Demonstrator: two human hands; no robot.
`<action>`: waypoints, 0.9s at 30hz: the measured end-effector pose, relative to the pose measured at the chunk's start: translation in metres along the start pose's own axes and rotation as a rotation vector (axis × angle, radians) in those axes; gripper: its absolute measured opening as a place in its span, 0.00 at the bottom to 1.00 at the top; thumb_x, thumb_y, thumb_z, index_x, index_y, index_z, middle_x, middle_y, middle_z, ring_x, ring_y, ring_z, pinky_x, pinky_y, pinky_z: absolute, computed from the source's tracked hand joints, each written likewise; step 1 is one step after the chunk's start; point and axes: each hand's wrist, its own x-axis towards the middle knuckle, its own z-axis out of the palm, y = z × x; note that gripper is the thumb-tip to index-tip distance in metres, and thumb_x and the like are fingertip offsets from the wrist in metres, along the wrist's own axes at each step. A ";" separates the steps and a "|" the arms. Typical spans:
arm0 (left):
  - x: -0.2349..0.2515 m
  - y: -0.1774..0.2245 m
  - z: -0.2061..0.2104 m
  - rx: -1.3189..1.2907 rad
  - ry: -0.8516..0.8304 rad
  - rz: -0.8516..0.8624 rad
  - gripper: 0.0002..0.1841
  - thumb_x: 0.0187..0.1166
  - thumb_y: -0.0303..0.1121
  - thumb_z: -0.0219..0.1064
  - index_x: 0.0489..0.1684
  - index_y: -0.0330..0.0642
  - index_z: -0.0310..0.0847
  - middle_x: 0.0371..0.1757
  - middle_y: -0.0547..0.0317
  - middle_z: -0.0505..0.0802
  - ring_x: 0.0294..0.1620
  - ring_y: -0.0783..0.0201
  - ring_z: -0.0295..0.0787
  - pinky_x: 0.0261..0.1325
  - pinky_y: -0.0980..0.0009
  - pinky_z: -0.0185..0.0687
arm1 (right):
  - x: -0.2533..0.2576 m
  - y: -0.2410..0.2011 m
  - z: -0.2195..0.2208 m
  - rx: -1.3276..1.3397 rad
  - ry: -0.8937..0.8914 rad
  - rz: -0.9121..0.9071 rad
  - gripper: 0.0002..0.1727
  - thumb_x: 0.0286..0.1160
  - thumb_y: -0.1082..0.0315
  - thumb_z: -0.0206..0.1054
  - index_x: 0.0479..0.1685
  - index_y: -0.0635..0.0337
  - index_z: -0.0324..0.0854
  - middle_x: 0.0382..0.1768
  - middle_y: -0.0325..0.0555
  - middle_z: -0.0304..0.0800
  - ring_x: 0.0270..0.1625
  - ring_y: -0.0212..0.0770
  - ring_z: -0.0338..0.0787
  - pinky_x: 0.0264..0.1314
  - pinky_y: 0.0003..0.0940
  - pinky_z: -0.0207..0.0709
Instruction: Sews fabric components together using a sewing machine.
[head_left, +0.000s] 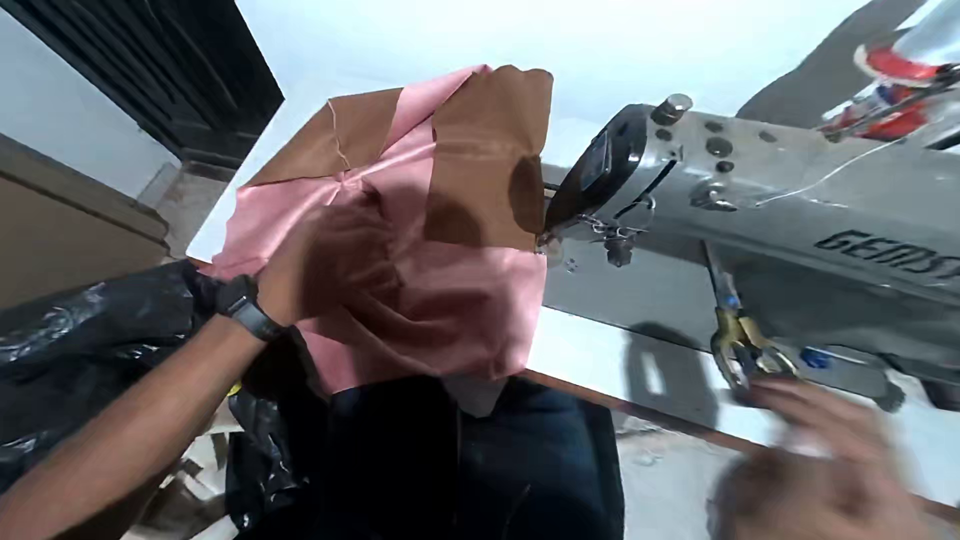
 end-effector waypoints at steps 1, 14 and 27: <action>-0.007 0.004 -0.001 0.016 -0.011 0.008 0.19 0.79 0.52 0.70 0.60 0.55 0.92 0.68 0.68 0.91 0.77 0.64 0.79 0.84 0.53 0.70 | -0.008 -0.014 0.030 0.092 -0.025 0.033 0.15 0.90 0.57 0.55 0.53 0.44 0.90 0.58 0.33 0.91 0.62 0.37 0.89 0.65 0.37 0.86; 0.102 -0.030 0.056 0.161 -0.225 0.375 0.13 0.87 0.39 0.60 0.53 0.67 0.93 0.63 0.76 0.93 0.76 0.64 0.80 0.75 0.49 0.77 | 0.000 -0.116 0.166 0.403 -0.499 -0.016 0.12 0.85 0.60 0.63 0.54 0.49 0.92 0.54 0.34 0.94 0.59 0.33 0.91 0.63 0.39 0.90; 0.085 0.048 0.021 0.037 -0.129 0.436 0.12 0.89 0.41 0.60 0.52 0.56 0.92 0.49 0.67 0.95 0.56 0.66 0.90 0.65 0.59 0.85 | 0.037 -0.087 0.176 0.385 -0.210 0.581 0.29 0.87 0.52 0.63 0.86 0.32 0.64 0.54 0.35 0.94 0.40 0.38 0.96 0.36 0.42 0.94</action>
